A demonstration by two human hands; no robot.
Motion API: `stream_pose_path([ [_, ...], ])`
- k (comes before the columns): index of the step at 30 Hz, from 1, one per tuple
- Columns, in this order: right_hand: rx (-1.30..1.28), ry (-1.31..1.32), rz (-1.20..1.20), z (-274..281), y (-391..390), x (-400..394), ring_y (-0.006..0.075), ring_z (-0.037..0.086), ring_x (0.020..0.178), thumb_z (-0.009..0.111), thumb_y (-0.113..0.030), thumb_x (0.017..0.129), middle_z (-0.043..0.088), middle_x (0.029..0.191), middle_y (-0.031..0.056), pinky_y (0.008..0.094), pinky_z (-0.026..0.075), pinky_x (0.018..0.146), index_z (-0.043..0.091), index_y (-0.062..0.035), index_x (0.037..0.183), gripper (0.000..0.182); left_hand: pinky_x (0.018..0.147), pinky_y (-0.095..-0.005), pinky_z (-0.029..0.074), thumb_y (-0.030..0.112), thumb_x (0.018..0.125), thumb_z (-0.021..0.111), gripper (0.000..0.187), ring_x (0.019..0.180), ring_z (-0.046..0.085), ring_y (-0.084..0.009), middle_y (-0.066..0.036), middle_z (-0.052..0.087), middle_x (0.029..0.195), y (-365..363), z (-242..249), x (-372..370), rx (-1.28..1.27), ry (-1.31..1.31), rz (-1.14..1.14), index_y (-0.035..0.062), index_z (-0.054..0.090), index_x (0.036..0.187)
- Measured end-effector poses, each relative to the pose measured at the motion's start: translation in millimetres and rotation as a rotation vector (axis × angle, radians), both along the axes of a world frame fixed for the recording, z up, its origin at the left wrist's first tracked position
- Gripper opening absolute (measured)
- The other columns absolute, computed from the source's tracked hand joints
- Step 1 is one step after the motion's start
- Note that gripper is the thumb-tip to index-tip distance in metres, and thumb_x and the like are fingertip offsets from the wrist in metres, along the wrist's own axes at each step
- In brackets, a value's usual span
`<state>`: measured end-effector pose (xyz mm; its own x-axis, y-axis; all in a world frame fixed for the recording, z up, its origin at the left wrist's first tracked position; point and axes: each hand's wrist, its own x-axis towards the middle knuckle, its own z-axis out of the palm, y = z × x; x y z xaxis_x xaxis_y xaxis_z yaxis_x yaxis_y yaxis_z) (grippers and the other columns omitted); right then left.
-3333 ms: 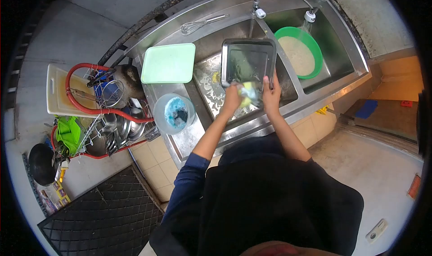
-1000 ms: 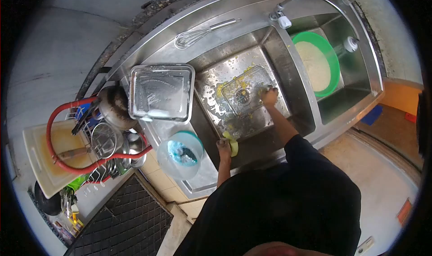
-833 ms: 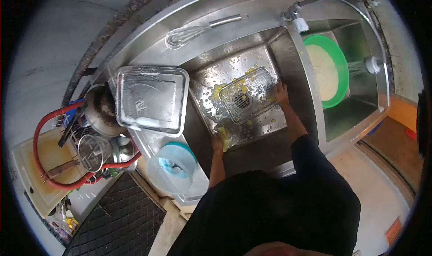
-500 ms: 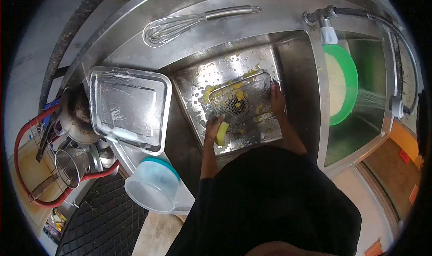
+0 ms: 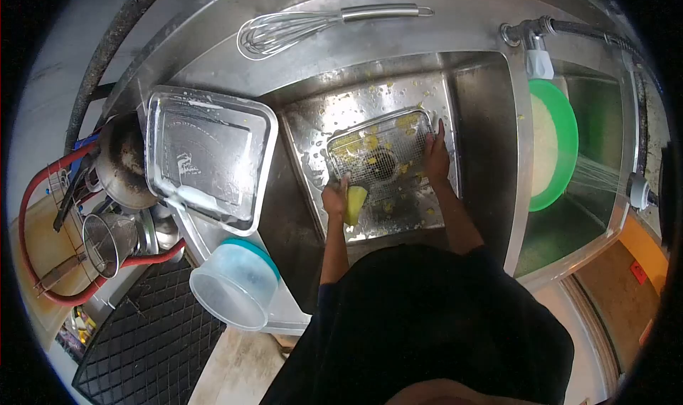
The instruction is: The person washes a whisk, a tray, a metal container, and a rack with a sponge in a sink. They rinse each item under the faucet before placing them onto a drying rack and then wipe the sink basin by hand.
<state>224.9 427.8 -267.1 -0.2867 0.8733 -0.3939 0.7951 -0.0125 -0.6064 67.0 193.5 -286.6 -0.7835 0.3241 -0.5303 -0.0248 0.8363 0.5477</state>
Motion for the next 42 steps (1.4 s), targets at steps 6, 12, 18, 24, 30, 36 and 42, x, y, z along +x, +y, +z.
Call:
stream_pose_path([
  [6, 0.032, -0.004, -0.02, -6.8, 0.1, -9.8, 0.0414, 0.056, 0.095, 0.034, -0.031, 0.096, 0.055, 0.111, 0.0257, 0.0449, 0.046, 0.078, 0.022, -0.01, 0.139, 0.05, 0.055, -0.0441, 0.041, 0.057, 0.075, 0.062, 0.062, 0.052, 0.055, -0.0329, -0.021, 0.057, 0.059, 11.7, 14.6, -5.9, -0.102, 0.002, 0.046, -0.0038, 0.06, 0.063],
  [12, 0.113, -0.026, 0.07, -8.1, -2.4, -19.1, 0.04, 0.057, 0.094, 0.035, -0.031, 0.096, 0.056, 0.11, 0.0248, 0.0425, 0.047, 0.076, 0.027, -0.0104, 0.138, 0.047, 0.06, -0.0433, 0.044, 0.058, 0.073, 0.063, 0.06, 0.064, 0.06, -0.0361, -0.022, 0.061, 0.068, 7.2, 14.5, -13.1, -0.155, 0.006, 0.029, -0.0024, 0.062, 0.074],
  [18, 0.094, -0.091, 0.117, -7.3, -2.9, -29.1, 0.0442, 0.057, 0.088, 0.034, -0.031, 0.096, 0.055, 0.108, 0.0271, 0.047, 0.047, 0.068, 0.024, -0.0126, 0.139, 0.047, 0.067, -0.0457, 0.046, 0.064, 0.071, 0.059, 0.068, 0.071, 0.061, -0.0402, -0.024, 0.06, 0.066, 5.1, 8.3, -14.3, -0.075, 0.106, 0.146, -0.0039, 0.062, 0.068],
  [24, 0.097, 0.197, 0.22, -51.3, 8.6, -30.1, 0.0398, 0.05, 0.104, 0.043, -0.032, 0.092, 0.048, 0.118, 0.0254, 0.0435, 0.041, 0.086, 0.015, -0.0156, 0.142, 0.06, 0.06, -0.0455, 0.044, 0.061, 0.073, 0.06, 0.067, 0.059, 0.059, -0.0359, -0.024, 0.057, 0.06, 4.5, 6.4, -26.2, -0.215, 0.065, 0.041, -0.0051, 0.059, 0.062],
  [30, -0.101, 0.302, 0.434, -34.4, 15.3, 17.2, 0.0271, 0.05, 0.106, 0.076, -0.008, 0.066, 0.048, 0.113, 0.0149, 0.0373, 0.04, 0.092, 0.003, -0.0174, 0.144, 0.107, 0.068, -0.0407, 0.047, 0.058, 0.066, 0.069, 0.065, 0.077, 0.064, -0.0334, -0.022, 0.063, 0.076, 0.8, 38.7, -25.9, -0.187, -0.088, -0.015, -0.0035, 0.062, 0.087],
  [36, -0.178, 0.294, 0.447, -5.4, 6.9, 15.2, 0.0265, 0.048, 0.112, 0.079, 0.004, 0.056, 0.042, 0.13, 0.0176, 0.0334, 0.038, 0.093, 0.0, -0.0198, 0.144, 0.121, 0.071, -0.04, 0.048, 0.05, 0.062, 0.076, 0.066, 0.08, 0.064, -0.0317, -0.019, 0.065, 0.085, -20.5, 0.6, -18.1, -0.244, 0.029, -0.157, -0.0025, 0.06, 0.098],
  [42, -0.354, 0.251, 0.156, 2.6, -5.2, 21.4, 0.0303, 0.048, 0.116, 0.075, -0.028, 0.072, 0.041, 0.131, 0.0235, 0.0385, 0.04, 0.091, -0.005, -0.0219, 0.144, 0.107, 0.069, -0.0346, 0.048, 0.041, 0.068, 0.075, 0.055, 0.073, 0.064, -0.0224, -0.015, 0.067, 0.085, -24.1, -3.7, -18.1, -0.188, -0.124, -0.147, -0.0017, 0.061, 0.1],
])
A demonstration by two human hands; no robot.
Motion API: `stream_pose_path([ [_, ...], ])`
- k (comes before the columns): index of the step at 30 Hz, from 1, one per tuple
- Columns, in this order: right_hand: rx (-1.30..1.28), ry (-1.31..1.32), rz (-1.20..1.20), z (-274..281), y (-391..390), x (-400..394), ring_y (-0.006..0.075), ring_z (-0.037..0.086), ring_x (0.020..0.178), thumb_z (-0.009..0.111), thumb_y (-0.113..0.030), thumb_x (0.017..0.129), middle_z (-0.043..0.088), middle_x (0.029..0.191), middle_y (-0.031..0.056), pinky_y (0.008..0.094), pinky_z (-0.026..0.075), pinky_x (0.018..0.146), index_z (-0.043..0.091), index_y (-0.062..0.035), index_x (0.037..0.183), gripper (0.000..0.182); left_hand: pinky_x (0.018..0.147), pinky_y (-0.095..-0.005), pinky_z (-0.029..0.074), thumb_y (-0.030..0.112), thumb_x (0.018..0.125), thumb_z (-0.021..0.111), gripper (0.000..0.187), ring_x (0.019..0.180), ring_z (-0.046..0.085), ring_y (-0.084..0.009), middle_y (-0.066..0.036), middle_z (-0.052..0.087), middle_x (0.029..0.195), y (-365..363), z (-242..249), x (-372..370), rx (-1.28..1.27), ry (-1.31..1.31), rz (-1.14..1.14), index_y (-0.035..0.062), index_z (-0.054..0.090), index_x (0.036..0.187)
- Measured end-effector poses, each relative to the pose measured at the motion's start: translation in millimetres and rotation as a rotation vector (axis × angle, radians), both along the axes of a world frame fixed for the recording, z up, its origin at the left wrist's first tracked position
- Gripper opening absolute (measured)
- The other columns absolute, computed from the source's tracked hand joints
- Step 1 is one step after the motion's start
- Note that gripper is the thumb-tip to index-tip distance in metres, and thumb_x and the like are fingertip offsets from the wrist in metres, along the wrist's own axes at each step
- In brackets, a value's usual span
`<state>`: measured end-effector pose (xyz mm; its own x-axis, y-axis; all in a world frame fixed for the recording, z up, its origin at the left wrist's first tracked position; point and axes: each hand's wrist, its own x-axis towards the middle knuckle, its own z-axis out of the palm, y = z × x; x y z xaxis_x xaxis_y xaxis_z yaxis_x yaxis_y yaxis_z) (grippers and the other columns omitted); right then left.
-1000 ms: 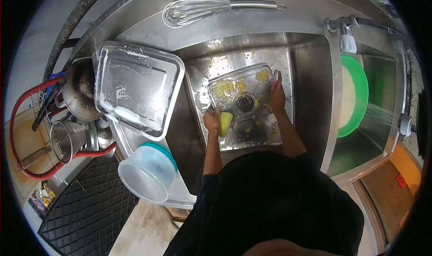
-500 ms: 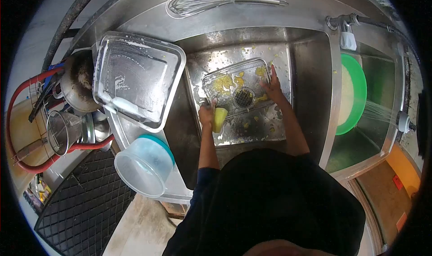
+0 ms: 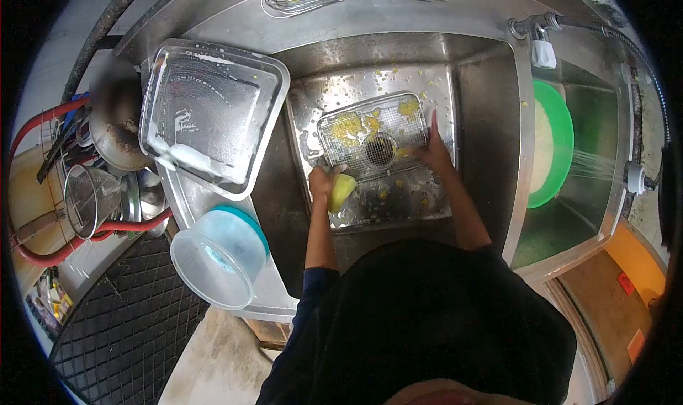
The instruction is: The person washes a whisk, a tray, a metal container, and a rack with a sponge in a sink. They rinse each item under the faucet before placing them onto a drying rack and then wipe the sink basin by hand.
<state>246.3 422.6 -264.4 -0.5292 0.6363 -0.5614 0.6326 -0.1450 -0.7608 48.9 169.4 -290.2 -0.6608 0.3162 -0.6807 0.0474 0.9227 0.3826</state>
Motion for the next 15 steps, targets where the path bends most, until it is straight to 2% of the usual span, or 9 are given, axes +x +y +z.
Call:
stream_pose_path([
  [2, 0.405, -0.412, 0.567, 28.5, -9.6, -10.0, 0.0351, 0.053, 0.106, 0.065, -0.036, 0.079, 0.052, 0.117, 0.0257, 0.041, 0.043, 0.086, -0.007, -0.0221, 0.143, 0.097, 0.068, -0.0335, 0.048, 0.039, 0.069, 0.075, 0.053, 0.071, 0.063, -0.0204, -0.014, 0.067, 0.084, -0.5, -2.7, 0.1, 0.125, 0.004, 0.047, -0.0013, 0.061, 0.101],
  [6, 0.42, -0.361, 0.436, 19.1, -14.3, -8.1, 0.0394, 0.055, 0.1, 0.065, -0.039, 0.079, 0.055, 0.11, 0.0258, 0.0444, 0.044, 0.083, -0.008, -0.0221, 0.143, 0.099, 0.066, -0.0338, 0.048, 0.037, 0.069, 0.075, 0.049, 0.069, 0.064, -0.0205, -0.013, 0.067, 0.081, -1.8, -6.7, 10.1, 0.181, -0.008, 0.087, -0.0006, 0.063, 0.098],
  [7, 0.319, -0.353, 0.231, 22.3, -11.7, -12.2, 0.0402, 0.055, 0.097, 0.068, -0.041, 0.075, 0.052, 0.112, 0.0264, 0.0452, 0.045, 0.078, -0.006, -0.0228, 0.143, 0.102, 0.066, -0.034, 0.048, 0.037, 0.069, 0.075, 0.048, 0.069, 0.064, -0.0207, -0.013, 0.067, 0.081, 0.9, -8.8, 8.2, 0.219, 0.018, 0.081, -0.0006, 0.063, 0.097],
  [8, 0.215, -0.343, 0.026, 23.6, -10.7, -15.5, 0.0409, 0.056, 0.093, 0.071, -0.043, 0.071, 0.049, 0.113, 0.0269, 0.046, 0.047, 0.073, -0.004, -0.0236, 0.144, 0.106, 0.066, -0.0343, 0.048, 0.036, 0.069, 0.075, 0.047, 0.069, 0.064, -0.021, -0.013, 0.067, 0.081, -0.1, -13.5, 5.1, 0.124, 0.002, 0.044, -0.0013, 0.063, 0.095],
  [9, 0.213, -0.346, 0.026, 13.6, -9.9, -12.8, 0.0409, 0.056, 0.093, 0.071, -0.043, 0.071, 0.049, 0.113, 0.0269, 0.046, 0.047, 0.073, -0.004, -0.0236, 0.144, 0.106, 0.066, -0.0343, 0.048, 0.036, 0.069, 0.075, 0.047, 0.069, 0.064, -0.021, -0.013, 0.067, 0.081, -2.5, -20.9, 5.1, 0.122, 0.0, 0.044, -0.0013, 0.063, 0.095],
  [11, 0.252, -0.18, -0.005, -10.4, -10.1, -2.2, 0.0401, 0.055, 0.094, 0.069, -0.05, 0.07, 0.043, 0.122, 0.0265, 0.0489, 0.045, 0.078, -0.003, -0.0242, 0.144, 0.106, 0.059, -0.0404, 0.047, 0.053, 0.061, 0.076, 0.062, 0.064, 0.063, -0.0305, -0.02, 0.064, 0.073, -7.3, -30.6, 6.0, 0.168, 0.034, 0.062, -0.0029, 0.062, 0.084],
  [12, 0.396, -0.357, 0.149, 9.7, -18.6, -9.5, 0.0408, 0.046, 0.11, 0.065, -0.059, 0.068, 0.034, 0.132, 0.0279, 0.059, 0.039, 0.084, -0.002, -0.0233, 0.144, 0.107, 0.059, -0.0404, 0.047, 0.053, 0.061, 0.076, 0.062, 0.064, 0.063, -0.0305, -0.02, 0.064, 0.073, -8.2, -30.1, 6.2, 0.165, 0.031, 0.063, -0.0029, 0.062, 0.084],
  [13, 0.394, -0.359, 0.152, 19.2, -31.2, -17.2, 0.0408, 0.046, 0.11, 0.065, -0.059, 0.068, 0.034, 0.132, 0.0279, 0.059, 0.039, 0.084, -0.002, -0.0233, 0.144, 0.107, 0.06, -0.0406, 0.047, 0.053, 0.061, 0.075, 0.062, 0.064, 0.063, -0.0307, -0.02, 0.064, 0.073, -6.3, -25.2, 6.2, 0.184, -0.018, 0.089, -0.0036, 0.062, 0.083],
  [15, 0.768, -0.571, 0.403, 29.5, -48.5, -28.4, 0.0422, 0.025, 0.127, 0.061, -0.067, 0.065, 0.019, 0.14, 0.0265, 0.072, 0.026, 0.085, 0.0, -0.0227, 0.144, 0.109, 0.06, -0.0409, 0.048, 0.054, 0.061, 0.075, 0.063, 0.065, 0.063, -0.0309, -0.02, 0.064, 0.072, -1.8, -16.7, 7.3, 0.205, -0.072, 0.123, -0.0043, 0.062, 0.081],
])
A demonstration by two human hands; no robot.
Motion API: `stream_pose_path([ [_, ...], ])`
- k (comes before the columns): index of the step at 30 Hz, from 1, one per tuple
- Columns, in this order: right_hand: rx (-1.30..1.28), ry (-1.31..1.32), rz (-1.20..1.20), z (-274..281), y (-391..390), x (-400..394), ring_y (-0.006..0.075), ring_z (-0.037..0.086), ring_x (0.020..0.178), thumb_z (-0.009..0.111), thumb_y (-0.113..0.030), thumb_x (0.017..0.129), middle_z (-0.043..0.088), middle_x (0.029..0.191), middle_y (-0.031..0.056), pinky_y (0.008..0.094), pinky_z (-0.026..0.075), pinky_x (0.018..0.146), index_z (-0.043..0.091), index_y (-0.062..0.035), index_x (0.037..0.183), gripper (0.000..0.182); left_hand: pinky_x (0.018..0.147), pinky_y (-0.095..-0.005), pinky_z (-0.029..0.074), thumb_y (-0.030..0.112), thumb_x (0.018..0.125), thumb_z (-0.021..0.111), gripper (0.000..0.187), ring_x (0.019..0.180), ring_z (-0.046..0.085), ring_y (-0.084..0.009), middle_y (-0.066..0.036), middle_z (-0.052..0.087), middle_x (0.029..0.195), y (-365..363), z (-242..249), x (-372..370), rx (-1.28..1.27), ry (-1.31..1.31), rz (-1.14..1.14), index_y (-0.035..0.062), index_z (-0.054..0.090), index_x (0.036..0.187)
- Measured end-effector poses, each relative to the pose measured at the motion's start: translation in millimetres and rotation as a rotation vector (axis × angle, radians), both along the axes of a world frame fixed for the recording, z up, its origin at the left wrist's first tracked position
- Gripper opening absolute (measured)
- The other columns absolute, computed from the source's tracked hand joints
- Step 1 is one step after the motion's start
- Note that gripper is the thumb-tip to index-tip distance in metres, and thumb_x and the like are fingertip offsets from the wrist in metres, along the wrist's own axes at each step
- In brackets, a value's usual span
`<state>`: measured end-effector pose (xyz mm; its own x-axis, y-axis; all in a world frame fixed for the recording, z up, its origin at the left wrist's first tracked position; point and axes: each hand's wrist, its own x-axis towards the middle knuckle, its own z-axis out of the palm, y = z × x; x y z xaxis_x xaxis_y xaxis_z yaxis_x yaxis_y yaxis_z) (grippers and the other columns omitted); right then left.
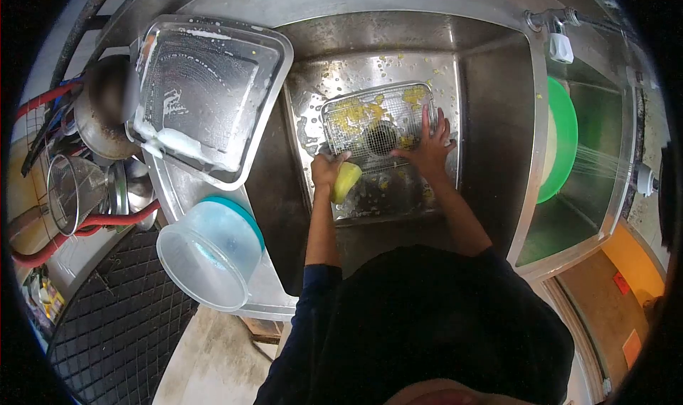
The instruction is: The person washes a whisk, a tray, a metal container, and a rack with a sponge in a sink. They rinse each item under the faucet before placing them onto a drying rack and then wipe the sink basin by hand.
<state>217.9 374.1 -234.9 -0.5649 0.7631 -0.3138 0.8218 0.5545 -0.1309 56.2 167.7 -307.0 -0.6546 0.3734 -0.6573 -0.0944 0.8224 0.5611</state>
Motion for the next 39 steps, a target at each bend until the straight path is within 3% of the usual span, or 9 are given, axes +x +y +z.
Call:
stream_pose_path([
  [1, -0.06, 0.081, -0.066, -5.1, 3.7, -4.8, 0.0419, 0.007, 0.133, 0.06, -0.073, 0.058, 0.006, 0.145, 0.0226, 0.0784, 0.016, 0.085, 0.002, -0.021, 0.144, 0.116, 0.062, -0.0374, 0.048, 0.046, 0.065, 0.076, 0.056, 0.066, 0.063, -0.0262, -0.016, 0.065, 0.076, 2.0, 4.0, 0.5, -0.05, 0.022, -0.009, -0.0032, 0.062, 0.087],
  [6, 0.106, 0.271, -0.328, -37.7, 26.0, -14.4, 0.0416, 0.008, 0.134, 0.056, -0.079, 0.053, 0.006, 0.145, 0.0224, 0.0769, 0.013, 0.088, 0.004, -0.0184, 0.144, 0.121, 0.063, -0.0345, 0.048, 0.039, 0.068, 0.076, 0.049, 0.066, 0.063, -0.0213, -0.013, 0.066, 0.077, 0.3, 4.5, -0.1, -0.029, 0.026, -0.005, -0.0029, 0.063, 0.089],
  [8, 0.052, 0.145, -0.064, -24.2, 7.5, -9.4, 0.0415, 0.01, 0.133, 0.057, -0.077, 0.056, 0.008, 0.144, 0.024, 0.0761, 0.011, 0.089, 0.004, -0.018, 0.144, 0.118, 0.062, -0.035, 0.048, 0.041, 0.068, 0.076, 0.049, 0.064, 0.063, -0.0212, -0.014, 0.066, 0.075, 0.6, -3.7, -3.5, -0.221, 0.058, -0.064, -0.003, 0.064, 0.085],
  [14, 0.135, 0.267, -0.255, -36.2, 26.0, 4.7, 0.0405, 0.006, 0.134, 0.057, -0.079, 0.05, 0.007, 0.145, 0.0236, 0.0763, 0.001, 0.09, 0.005, -0.0179, 0.144, 0.124, 0.067, -0.0403, 0.048, 0.058, 0.059, 0.074, 0.067, 0.072, 0.063, -0.0319, -0.02, 0.064, 0.077, -4.4, -4.2, -0.2, -0.102, 0.023, 0.023, -0.0055, 0.062, 0.078],
  [18, 0.1, 0.119, 0.175, -20.5, -4.2, 1.0, 0.0382, 0.015, 0.132, 0.058, -0.078, 0.05, 0.014, 0.141, 0.0227, 0.0761, 0.008, 0.089, 0.007, -0.0192, 0.144, 0.121, 0.065, -0.0382, 0.048, 0.052, 0.063, 0.075, 0.061, 0.07, 0.063, -0.0281, -0.019, 0.065, 0.076, 5.3, 8.6, -5.6, -0.137, 0.026, -0.033, -0.0049, 0.063, 0.082],
  [24, 0.038, 0.446, -0.253, -28.9, 23.6, -33.1, 0.0397, 0.009, 0.134, 0.055, -0.08, 0.053, 0.009, 0.144, 0.0251, 0.0752, -0.003, 0.091, 0.011, -0.0203, 0.144, 0.117, 0.063, -0.0374, 0.048, 0.05, 0.064, 0.075, 0.058, 0.065, 0.063, -0.0262, -0.016, 0.065, 0.072, 0.2, 2.0, 1.8, -0.114, 0.006, 0.046, -0.0038, 0.063, 0.08],
  [27, -0.028, 0.278, 0.187, -29.9, -6.9, -21.8, 0.0402, 0.006, 0.135, 0.044, -0.086, 0.055, 0.005, 0.145, 0.0255, 0.0748, -0.006, 0.09, 0.009, -0.0199, 0.144, 0.117, 0.062, -0.0388, 0.048, 0.055, 0.062, 0.074, 0.062, 0.063, 0.063, -0.0286, -0.018, 0.064, 0.07, 4.3, 4.8, -5.6, -0.015, 0.011, 0.074, -0.0051, 0.063, 0.074],
  [34, 0.158, 0.377, -0.079, -48.8, 52.9, -65.0, 0.0402, 0.003, 0.135, 0.043, -0.083, 0.061, 0.005, 0.147, 0.0222, 0.0743, -0.008, 0.091, 0.009, -0.0197, 0.144, 0.109, 0.059, -0.0366, 0.049, 0.05, 0.058, 0.08, 0.061, 0.062, 0.064, -0.0231, -0.017, 0.065, 0.07, 10.5, 17.2, -8.0, -0.191, 0.009, 0.012, -0.0064, 0.064, 0.074],
  [39, 0.089, 0.212, 0.402, -24.7, 7.4, -12.1, 0.0397, 0.005, 0.135, 0.051, -0.075, 0.064, 0.005, 0.148, 0.0173, 0.0747, -0.008, 0.091, 0.01, -0.0233, 0.144, 0.104, 0.061, -0.0355, 0.049, 0.051, 0.057, 0.08, 0.063, 0.063, 0.064, -0.0247, -0.018, 0.065, 0.071, 5.3, 6.4, -5.5, -0.104, 0.006, 0.078, -0.0068, 0.064, 0.079],
])
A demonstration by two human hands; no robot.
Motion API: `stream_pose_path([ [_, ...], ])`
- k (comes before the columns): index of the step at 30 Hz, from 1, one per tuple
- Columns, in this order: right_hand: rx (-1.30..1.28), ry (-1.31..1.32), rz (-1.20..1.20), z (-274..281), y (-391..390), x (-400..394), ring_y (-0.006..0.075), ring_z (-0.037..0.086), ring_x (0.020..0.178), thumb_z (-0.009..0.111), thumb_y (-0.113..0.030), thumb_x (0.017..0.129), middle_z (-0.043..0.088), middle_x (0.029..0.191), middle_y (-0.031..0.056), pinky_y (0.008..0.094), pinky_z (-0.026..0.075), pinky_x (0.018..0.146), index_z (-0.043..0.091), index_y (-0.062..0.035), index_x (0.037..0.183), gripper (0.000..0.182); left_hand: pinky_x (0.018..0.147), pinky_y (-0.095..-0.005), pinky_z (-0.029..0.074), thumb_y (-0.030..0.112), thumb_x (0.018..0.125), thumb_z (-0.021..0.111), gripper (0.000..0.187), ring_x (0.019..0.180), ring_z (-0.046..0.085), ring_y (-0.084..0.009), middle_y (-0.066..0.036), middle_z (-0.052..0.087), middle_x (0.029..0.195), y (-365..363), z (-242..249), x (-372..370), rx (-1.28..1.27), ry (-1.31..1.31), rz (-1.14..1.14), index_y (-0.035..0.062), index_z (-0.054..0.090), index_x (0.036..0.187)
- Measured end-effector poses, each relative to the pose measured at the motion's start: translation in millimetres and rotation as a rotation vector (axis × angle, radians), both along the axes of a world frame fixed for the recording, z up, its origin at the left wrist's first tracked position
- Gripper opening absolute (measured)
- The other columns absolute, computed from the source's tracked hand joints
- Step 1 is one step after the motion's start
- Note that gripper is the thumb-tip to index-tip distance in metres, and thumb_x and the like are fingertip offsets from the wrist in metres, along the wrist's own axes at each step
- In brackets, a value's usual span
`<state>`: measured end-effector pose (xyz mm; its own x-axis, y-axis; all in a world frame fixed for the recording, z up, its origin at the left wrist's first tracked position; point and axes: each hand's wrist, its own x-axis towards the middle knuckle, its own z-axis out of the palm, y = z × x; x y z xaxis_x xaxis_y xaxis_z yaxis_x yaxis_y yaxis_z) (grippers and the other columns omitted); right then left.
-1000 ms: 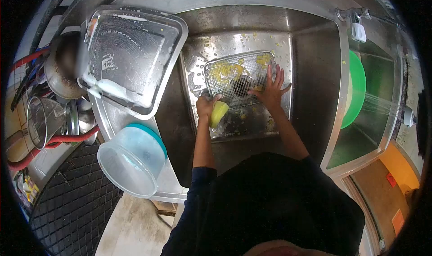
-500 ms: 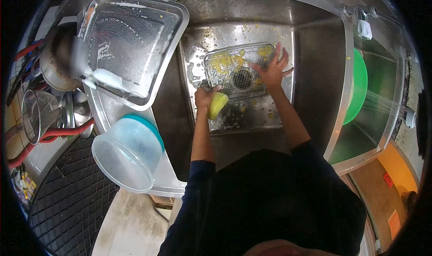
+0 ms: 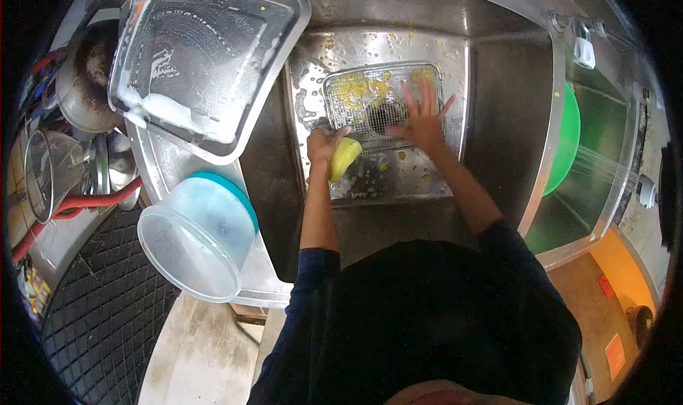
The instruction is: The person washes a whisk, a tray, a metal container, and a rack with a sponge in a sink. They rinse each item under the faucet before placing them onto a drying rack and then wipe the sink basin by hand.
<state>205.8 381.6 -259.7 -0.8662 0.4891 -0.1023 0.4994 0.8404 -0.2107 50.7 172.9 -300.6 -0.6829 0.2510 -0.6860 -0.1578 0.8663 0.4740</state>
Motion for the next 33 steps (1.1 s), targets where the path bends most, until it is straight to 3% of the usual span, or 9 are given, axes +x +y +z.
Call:
stream_pose_path([
  [2, -0.095, -0.05, 0.181, 1.3, -8.0, 25.0, 0.0396, 0.006, 0.135, 0.055, -0.073, 0.063, 0.005, 0.148, 0.0167, 0.0748, -0.007, 0.091, 0.011, -0.0237, 0.143, 0.104, 0.062, -0.0352, 0.049, 0.05, 0.058, 0.079, 0.063, 0.064, 0.064, -0.0248, -0.018, 0.065, 0.072, 1.3, 5.7, -1.7, -0.004, 0.02, -0.027, -0.0069, 0.064, 0.08],
  [7, -0.113, 0.141, -0.313, -0.3, -9.5, 43.9, 0.0403, 0.005, 0.135, 0.057, -0.074, 0.06, 0.005, 0.147, 0.0189, 0.0747, -0.009, 0.09, 0.016, -0.0217, 0.142, 0.106, 0.064, -0.0364, 0.049, 0.051, 0.06, 0.078, 0.063, 0.069, 0.064, -0.0261, -0.02, 0.065, 0.077, 6.7, 15.1, -4.7, -0.072, -0.051, -0.02, -0.0069, 0.063, 0.081],
  [11, -0.067, 0.028, -0.103, -8.8, -39.2, 35.2, 0.0374, 0.007, 0.135, 0.06, -0.072, 0.059, 0.009, 0.145, 0.0202, 0.0725, -0.009, 0.093, 0.012, -0.0165, 0.143, 0.111, 0.062, -0.0369, 0.049, 0.051, 0.061, 0.076, 0.061, 0.065, 0.064, -0.0268, -0.019, 0.065, 0.072, -0.5, -5.8, 1.0, -0.034, 0.096, -0.098, -0.0058, 0.063, 0.08],
  [16, -0.019, 0.147, -0.318, -19.8, -10.2, -5.0, 0.0401, 0.006, 0.135, 0.048, -0.073, 0.071, 0.007, 0.146, 0.0214, 0.0726, -0.008, 0.093, 0.015, -0.0165, 0.143, 0.097, 0.066, -0.034, 0.049, 0.046, 0.066, 0.075, 0.059, 0.068, 0.062, -0.0226, -0.017, 0.065, 0.079, -7.7, 4.0, -0.8, -0.009, 0.038, -0.057, -0.0061, 0.063, 0.09],
  [19, 0.078, 0.25, -0.511, -17.8, -3.1, -50.8, 0.0392, 0.007, 0.135, 0.042, -0.066, 0.08, 0.01, 0.146, 0.0221, 0.0738, -0.006, 0.092, 0.018, -0.0191, 0.142, 0.082, 0.081, -0.0367, 0.046, 0.045, 0.07, 0.072, 0.062, 0.095, 0.062, -0.0281, -0.021, 0.064, 0.098, -21.0, 8.2, -10.4, 0.275, -0.213, 0.083, -0.0042, 0.06, 0.106],
  [23, -0.068, 0.044, 0.226, -16.3, -63.3, -95.6, 0.0349, 0.012, 0.135, 0.042, -0.057, 0.085, 0.02, 0.145, 0.0159, 0.0732, -0.005, 0.094, 0.024, -0.0279, 0.14, 0.065, 0.078, -0.0346, 0.047, 0.05, 0.087, 0.049, 0.057, 0.087, 0.062, -0.0244, -0.019, 0.065, 0.094, -50.0, -10.3, -18.6, 0.219, 0.019, 0.137, -0.0036, 0.063, 0.1],
  [26, 0.005, 0.006, 0.205, -11.8, -69.6, -106.4, 0.0373, 0.013, 0.135, 0.043, -0.058, 0.082, 0.016, 0.148, 0.009, 0.0746, -0.003, 0.093, 0.024, -0.0385, 0.138, 0.063, 0.074, -0.038, 0.049, 0.055, 0.087, 0.043, 0.06, 0.079, 0.062, -0.0257, -0.016, 0.064, 0.088, -29.8, 56.0, -16.1, -0.159, -0.13, 0.404, -0.0013, 0.063, 0.097],
  [28, 0.113, 0.026, -0.154, -9.0, -46.0, -98.6, 0.038, 0.018, 0.133, 0.044, -0.053, 0.084, 0.021, 0.146, 0.0131, 0.0754, -0.004, 0.092, 0.023, -0.0342, 0.14, 0.062, 0.069, -0.0441, 0.049, 0.058, 0.085, 0.045, 0.058, 0.072, 0.061, -0.0277, -0.013, 0.062, 0.084, -38.7, 56.6, -10.2, 0.368, -0.63, 0.778, 0.0024, 0.06, 0.094],
  [33, 0.17, 0.314, -0.675, -14.6, 38.0, -5.7, 0.0305, 0.047, 0.093, 0.058, -0.034, 0.083, 0.05, 0.102, 0.0191, 0.044, 0.038, 0.082, 0.045, -0.0008, 0.123, 0.053, 0.065, -0.0486, 0.05, 0.056, 0.084, 0.049, 0.056, 0.077, 0.061, -0.0291, -0.013, 0.06, 0.092, -36.3, 93.7, -10.5, 0.691, -1.229, 0.896, 0.0035, 0.055, 0.102],
])
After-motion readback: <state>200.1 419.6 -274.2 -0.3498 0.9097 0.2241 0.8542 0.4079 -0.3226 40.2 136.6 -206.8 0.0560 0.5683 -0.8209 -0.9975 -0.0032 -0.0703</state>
